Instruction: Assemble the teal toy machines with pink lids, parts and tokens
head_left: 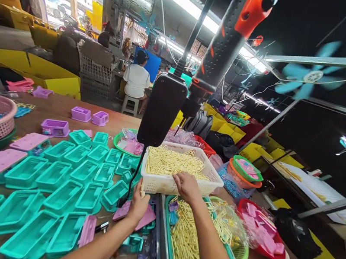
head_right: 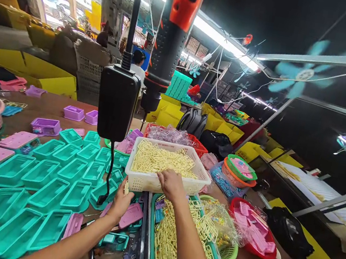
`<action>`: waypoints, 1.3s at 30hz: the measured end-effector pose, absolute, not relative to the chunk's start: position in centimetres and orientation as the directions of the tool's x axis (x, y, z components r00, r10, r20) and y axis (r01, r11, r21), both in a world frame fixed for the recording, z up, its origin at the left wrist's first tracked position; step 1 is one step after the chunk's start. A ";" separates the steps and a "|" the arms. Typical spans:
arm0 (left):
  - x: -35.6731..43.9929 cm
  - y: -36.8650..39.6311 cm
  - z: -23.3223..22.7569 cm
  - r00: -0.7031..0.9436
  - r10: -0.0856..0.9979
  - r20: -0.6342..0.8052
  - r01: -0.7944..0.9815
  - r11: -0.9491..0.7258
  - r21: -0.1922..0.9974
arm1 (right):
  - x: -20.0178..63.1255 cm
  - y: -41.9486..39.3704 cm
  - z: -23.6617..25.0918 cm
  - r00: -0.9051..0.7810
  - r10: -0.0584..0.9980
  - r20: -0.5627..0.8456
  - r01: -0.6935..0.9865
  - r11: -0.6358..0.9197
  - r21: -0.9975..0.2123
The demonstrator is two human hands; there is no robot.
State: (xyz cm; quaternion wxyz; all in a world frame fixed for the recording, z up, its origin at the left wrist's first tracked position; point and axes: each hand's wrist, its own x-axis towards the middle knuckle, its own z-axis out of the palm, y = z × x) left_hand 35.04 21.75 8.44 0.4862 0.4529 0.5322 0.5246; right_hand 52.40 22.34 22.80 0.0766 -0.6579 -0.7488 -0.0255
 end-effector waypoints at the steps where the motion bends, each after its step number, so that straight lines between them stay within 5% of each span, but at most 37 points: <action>1: 35.7 21.3 8.6 -0.108 0.993 -0.038 -0.028 0.035 0.999 | 53.4 22.6 23.0 -0.115 0.984 0.133 0.990 0.124 -0.061; 6: 37.7 18.4 9.2 0.033 0.999 -0.009 -0.031 0.010 0.999 | 56.8 24.6 24.7 -0.033 0.996 0.080 0.998 0.036 -0.048; 13: 36.5 18.8 9.9 0.130 0.990 -0.049 -0.047 0.056 0.997 | 52.7 30.0 23.2 -0.295 0.955 -0.026 0.953 0.291 -0.088; 19: 35.2 18.3 10.3 0.081 0.988 -0.131 -0.060 0.137 0.989 | 53.4 31.7 22.5 -0.346 0.938 0.015 0.925 0.344 -0.163; 24: 34.2 17.2 12.3 0.112 0.979 -0.172 -0.234 0.194 0.953 | 56.4 30.2 23.8 -0.251 0.949 0.191 0.891 0.304 -0.338; 28: 34.1 17.0 15.4 0.300 0.900 -0.317 -0.454 0.427 0.783 | 58.7 28.4 24.4 -0.067 0.954 0.293 0.818 0.220 -0.532; 33: 34.7 17.2 17.6 0.403 0.830 -0.387 -0.526 0.555 0.644 | 60.4 27.3 24.2 0.157 0.962 0.222 0.613 0.081 -0.786; 39: 34.2 16.5 18.3 0.475 0.775 -0.417 -0.548 0.631 0.549 | 58.9 24.2 25.3 0.242 0.959 0.148 0.347 0.057 -0.936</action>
